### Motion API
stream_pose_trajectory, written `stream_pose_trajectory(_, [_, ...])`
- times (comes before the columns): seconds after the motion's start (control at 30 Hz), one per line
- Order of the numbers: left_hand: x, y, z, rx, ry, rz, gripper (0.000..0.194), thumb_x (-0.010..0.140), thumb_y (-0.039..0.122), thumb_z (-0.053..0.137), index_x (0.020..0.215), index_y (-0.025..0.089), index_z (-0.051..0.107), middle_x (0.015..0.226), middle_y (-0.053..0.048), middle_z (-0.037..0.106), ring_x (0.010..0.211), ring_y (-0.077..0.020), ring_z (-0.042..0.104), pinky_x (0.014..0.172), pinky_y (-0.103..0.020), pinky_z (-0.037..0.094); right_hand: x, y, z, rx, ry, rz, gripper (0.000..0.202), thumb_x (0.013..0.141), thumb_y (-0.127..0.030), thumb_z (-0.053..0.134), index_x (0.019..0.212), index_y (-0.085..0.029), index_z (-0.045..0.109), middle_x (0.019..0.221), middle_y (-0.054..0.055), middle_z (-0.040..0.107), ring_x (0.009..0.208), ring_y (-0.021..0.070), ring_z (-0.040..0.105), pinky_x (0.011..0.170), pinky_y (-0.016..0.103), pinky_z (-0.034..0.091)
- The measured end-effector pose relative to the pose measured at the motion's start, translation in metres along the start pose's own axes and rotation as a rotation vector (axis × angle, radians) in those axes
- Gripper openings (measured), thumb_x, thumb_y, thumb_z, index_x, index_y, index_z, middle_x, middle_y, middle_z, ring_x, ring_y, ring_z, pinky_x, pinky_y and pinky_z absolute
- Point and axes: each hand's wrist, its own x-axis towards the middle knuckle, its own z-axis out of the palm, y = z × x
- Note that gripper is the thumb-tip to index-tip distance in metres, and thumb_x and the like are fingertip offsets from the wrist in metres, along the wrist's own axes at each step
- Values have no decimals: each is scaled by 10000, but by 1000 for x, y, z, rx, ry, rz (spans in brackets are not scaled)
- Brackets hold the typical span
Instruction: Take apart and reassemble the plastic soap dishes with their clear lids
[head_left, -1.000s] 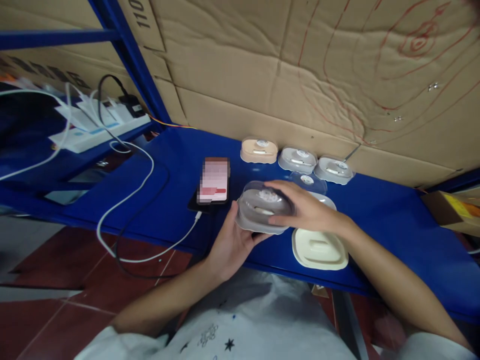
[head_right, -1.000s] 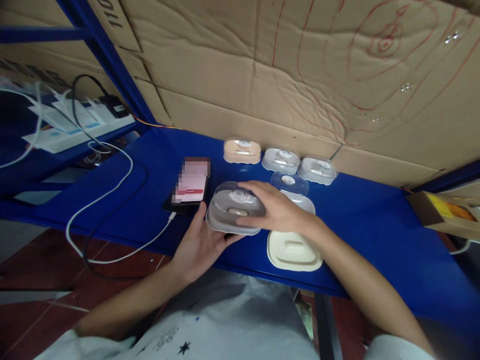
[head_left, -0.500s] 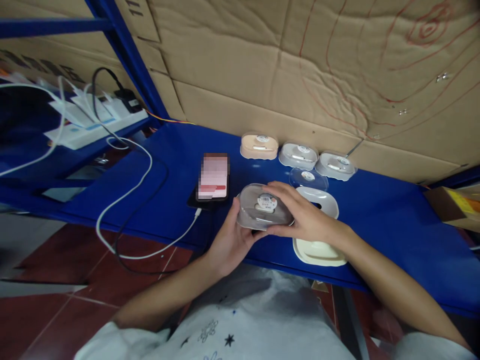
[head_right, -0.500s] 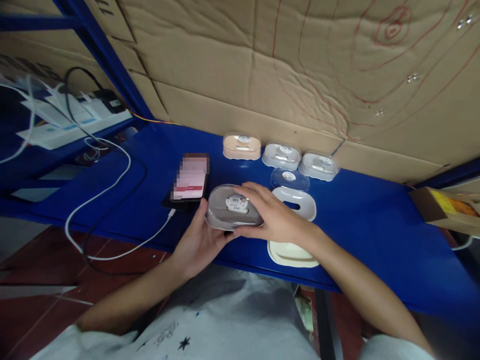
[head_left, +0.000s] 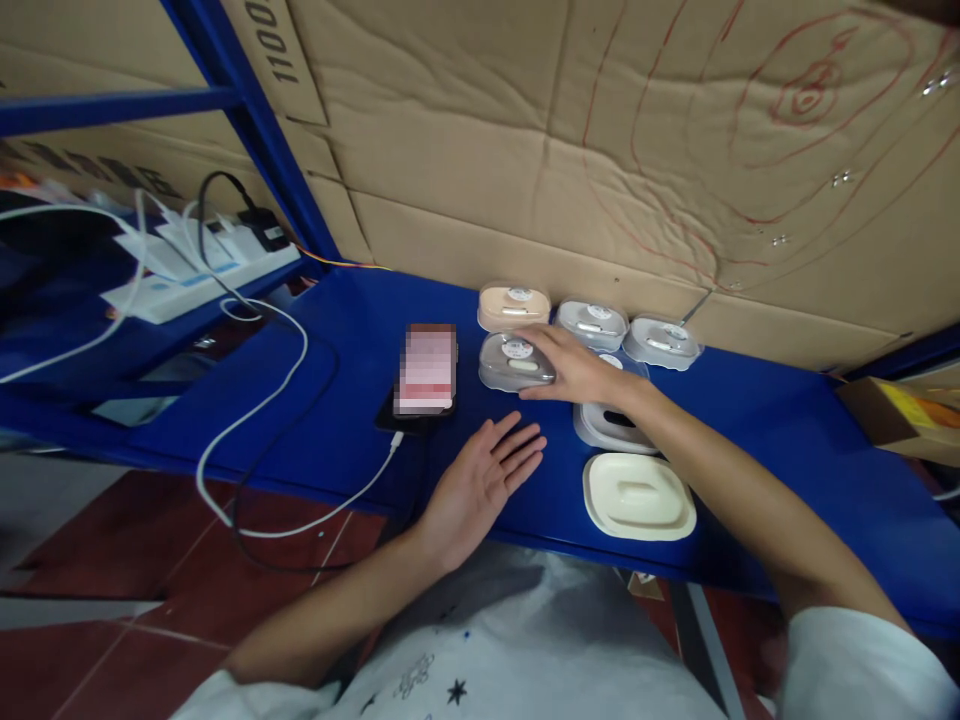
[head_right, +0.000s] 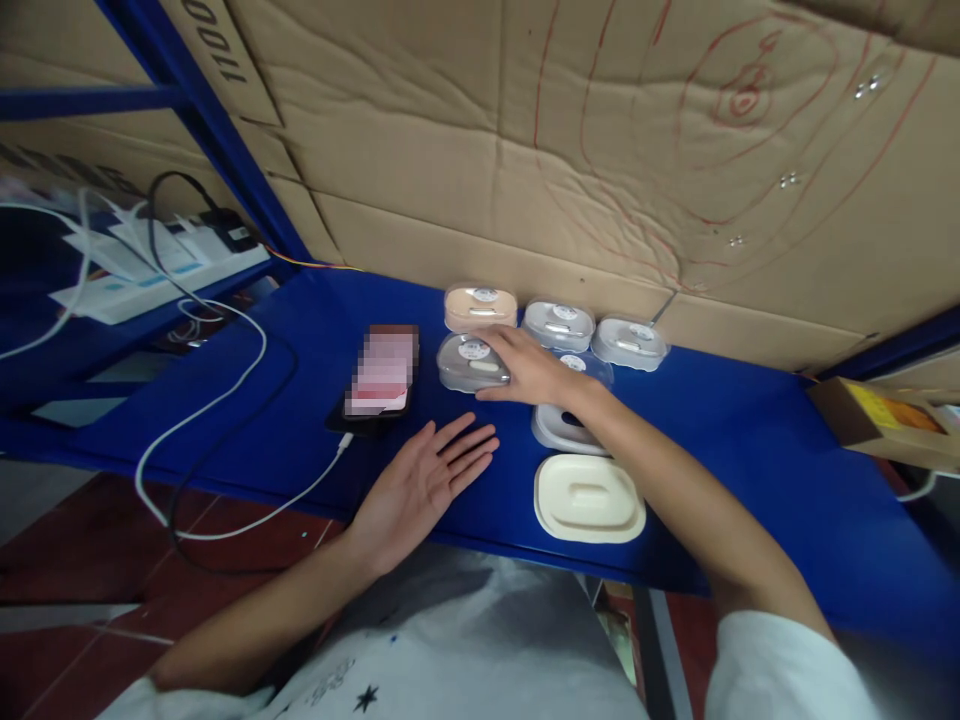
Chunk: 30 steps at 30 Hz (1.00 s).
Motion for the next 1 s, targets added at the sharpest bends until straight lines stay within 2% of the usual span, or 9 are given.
stream_pose_trajectory(0.13, [-1,-1,-5,46,-58,4,559,1077,374,522,1548,73,499,1469,-228,653,1369,-323,636,1243,-474,412,-10,-2,-15,-24,6,56,908,925,-638,714,1643,-211,360,1715,197,347,1599,412,290,1267,679,254])
stream_pose_trajectory(0.23, [-2,-2,-7,98,-110,27,510,1053,372,561,1483,98,580,1456,-207,666,1364,-330,633,1237,-489,409,-52,-23,-42,43,60,58,570,1057,-526,565,1543,-233,516,1541,149,600,1427,322,568,1201,547,434])
stream_pose_trajectory(0.33, [-4,-3,-6,168,-141,54,446,1029,369,606,1403,130,655,1432,-179,685,1360,-338,628,1237,-511,399,-112,-55,-61,36,44,137,315,1064,-471,579,1228,-239,715,1186,103,776,1116,278,734,986,447,580])
stream_pose_trajectory(0.47, [-7,-6,-8,227,-197,28,396,1019,330,633,1377,169,684,1462,-162,669,1410,-338,587,1259,-516,352,-182,-104,-48,-48,-121,181,394,938,-491,773,1251,-268,688,1204,80,768,1122,305,723,945,471,605])
stream_pose_trajectory(0.53, [-8,-8,-10,240,-241,-40,406,1025,331,624,1399,182,674,1478,-165,659,1449,-342,550,1265,-521,334,-200,-123,-30,-103,-103,185,423,944,-394,782,1322,-245,661,1240,100,759,1137,325,729,950,507,619])
stream_pose_trajectory(0.67, [-11,-12,-10,247,-255,-135,408,1024,323,632,1404,179,672,1480,-181,653,1472,-343,525,1259,-525,335,-200,-144,-4,-95,-2,159,263,1045,-253,618,1302,-240,674,1145,90,787,1048,287,768,913,476,651])
stream_pose_trajectory(0.8, [-12,-15,-9,215,-266,-155,386,1017,331,659,1380,204,688,1444,-147,686,1389,-314,605,1227,-492,390,-172,-151,-4,-65,204,119,300,1056,-226,603,1353,-213,642,1158,102,790,1095,271,760,966,455,639])
stream_pose_trajectory(0.93, [-11,-16,-9,113,-285,-221,363,1048,371,603,1309,149,724,1353,-154,742,1356,-318,630,1194,-493,443,-149,-141,-10,22,196,-42,377,1071,-229,575,1446,-249,606,1262,95,772,1192,257,730,1039,457,607])
stream_pose_trajectory(1.0, [-11,-16,-9,76,-221,-217,347,1053,347,588,1297,142,723,1330,-144,756,1357,-317,629,1176,-501,469,-150,-125,-13,8,219,-4,427,1082,-206,525,1503,-265,564,1359,101,732,1269,263,692,1082,487,578])
